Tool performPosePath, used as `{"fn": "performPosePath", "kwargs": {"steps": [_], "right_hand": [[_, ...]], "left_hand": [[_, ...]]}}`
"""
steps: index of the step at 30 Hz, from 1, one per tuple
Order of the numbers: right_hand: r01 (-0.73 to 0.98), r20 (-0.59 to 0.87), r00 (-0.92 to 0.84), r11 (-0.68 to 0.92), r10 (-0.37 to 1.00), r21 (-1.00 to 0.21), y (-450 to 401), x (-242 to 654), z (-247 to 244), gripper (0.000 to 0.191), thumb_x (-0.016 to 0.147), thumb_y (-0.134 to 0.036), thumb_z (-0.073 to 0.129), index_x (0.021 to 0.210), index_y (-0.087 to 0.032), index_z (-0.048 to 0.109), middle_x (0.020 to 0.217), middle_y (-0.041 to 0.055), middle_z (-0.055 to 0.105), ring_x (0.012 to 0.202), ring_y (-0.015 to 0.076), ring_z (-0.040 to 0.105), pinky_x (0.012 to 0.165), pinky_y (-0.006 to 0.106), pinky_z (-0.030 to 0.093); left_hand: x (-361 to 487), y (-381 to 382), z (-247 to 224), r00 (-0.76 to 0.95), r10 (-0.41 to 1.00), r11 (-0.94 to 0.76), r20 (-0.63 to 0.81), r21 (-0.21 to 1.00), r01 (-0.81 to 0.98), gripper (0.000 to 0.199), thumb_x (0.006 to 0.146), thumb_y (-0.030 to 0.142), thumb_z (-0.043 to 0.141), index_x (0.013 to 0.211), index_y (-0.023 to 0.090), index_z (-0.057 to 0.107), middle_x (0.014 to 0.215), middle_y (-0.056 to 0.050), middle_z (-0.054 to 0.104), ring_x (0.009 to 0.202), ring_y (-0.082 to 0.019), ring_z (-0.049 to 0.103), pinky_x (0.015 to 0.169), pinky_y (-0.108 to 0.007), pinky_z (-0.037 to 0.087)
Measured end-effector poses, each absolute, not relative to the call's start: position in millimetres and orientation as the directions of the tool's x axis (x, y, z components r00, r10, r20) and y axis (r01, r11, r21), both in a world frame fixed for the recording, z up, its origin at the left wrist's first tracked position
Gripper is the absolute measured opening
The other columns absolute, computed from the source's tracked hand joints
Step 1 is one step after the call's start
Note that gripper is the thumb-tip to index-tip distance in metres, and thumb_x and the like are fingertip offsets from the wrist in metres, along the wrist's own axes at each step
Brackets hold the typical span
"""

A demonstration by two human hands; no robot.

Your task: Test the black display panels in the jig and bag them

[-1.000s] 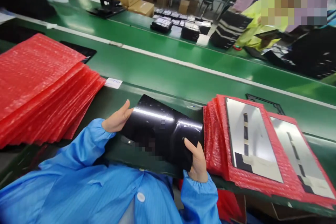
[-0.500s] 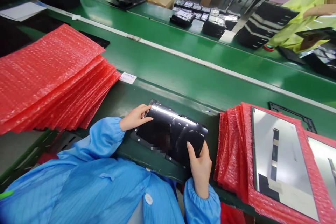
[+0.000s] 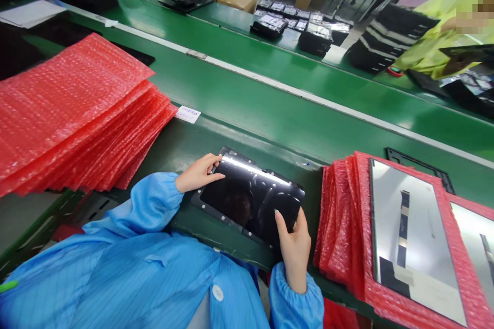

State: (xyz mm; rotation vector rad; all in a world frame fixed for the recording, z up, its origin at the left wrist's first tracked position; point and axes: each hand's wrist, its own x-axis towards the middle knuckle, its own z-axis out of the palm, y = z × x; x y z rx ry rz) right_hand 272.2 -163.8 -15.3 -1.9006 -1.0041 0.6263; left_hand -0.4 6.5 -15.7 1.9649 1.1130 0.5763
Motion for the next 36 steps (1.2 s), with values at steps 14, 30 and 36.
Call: {"fn": "performPosePath", "kwargs": {"steps": [14, 30, 36], "right_hand": [[0.548, -0.029, 0.504, -0.345, 0.863, -0.762, -159.5, 282.4, -21.3, 0.075, 0.081, -0.061, 0.062, 0.142, -0.021, 0.046, 0.122, 0.0109, 0.065, 0.107, 0.0293, 0.064, 0.093, 0.038, 0.048], [0.99, 0.124, 0.003, 0.015, 0.992, -0.143, -145.5, 299.6, 10.2, 0.045, 0.091, -0.041, 0.061, 0.13, -0.018, 0.059, 0.136, 0.0131, 0.056, 0.123, 0.0338, 0.048, 0.095, 0.046, 0.045], [0.98, 0.024, 0.051, -0.045, 0.998, -0.196, -145.1, 302.3, 20.1, 0.056, 0.089, -0.036, 0.063, 0.139, -0.018, 0.046, 0.139, 0.0132, 0.054, 0.13, 0.0309, 0.044, 0.11, 0.061, 0.023]], "left_hand": [[10.3, -31.6, -8.0, 0.496, 0.868, -0.485, 0.035, 0.275, 0.83, 0.047, 0.098, 0.039, 0.041, 0.138, 0.016, 0.044, 0.106, -0.012, 0.055, 0.097, -0.026, 0.057, 0.066, -0.03, 0.047], [12.5, -22.3, 7.9, 0.588, 0.801, -0.591, 0.114, -0.005, 0.806, 0.041, 0.099, 0.034, 0.04, 0.126, 0.011, 0.059, 0.094, -0.011, 0.061, 0.092, -0.028, 0.055, 0.061, -0.034, 0.043], [-1.5, -12.7, -2.5, 0.68, 0.712, -0.686, 0.174, -0.034, 0.727, 0.043, 0.099, 0.032, 0.036, 0.131, 0.012, 0.057, 0.128, -0.016, 0.058, 0.114, -0.034, 0.05, 0.085, -0.046, 0.043]]}}
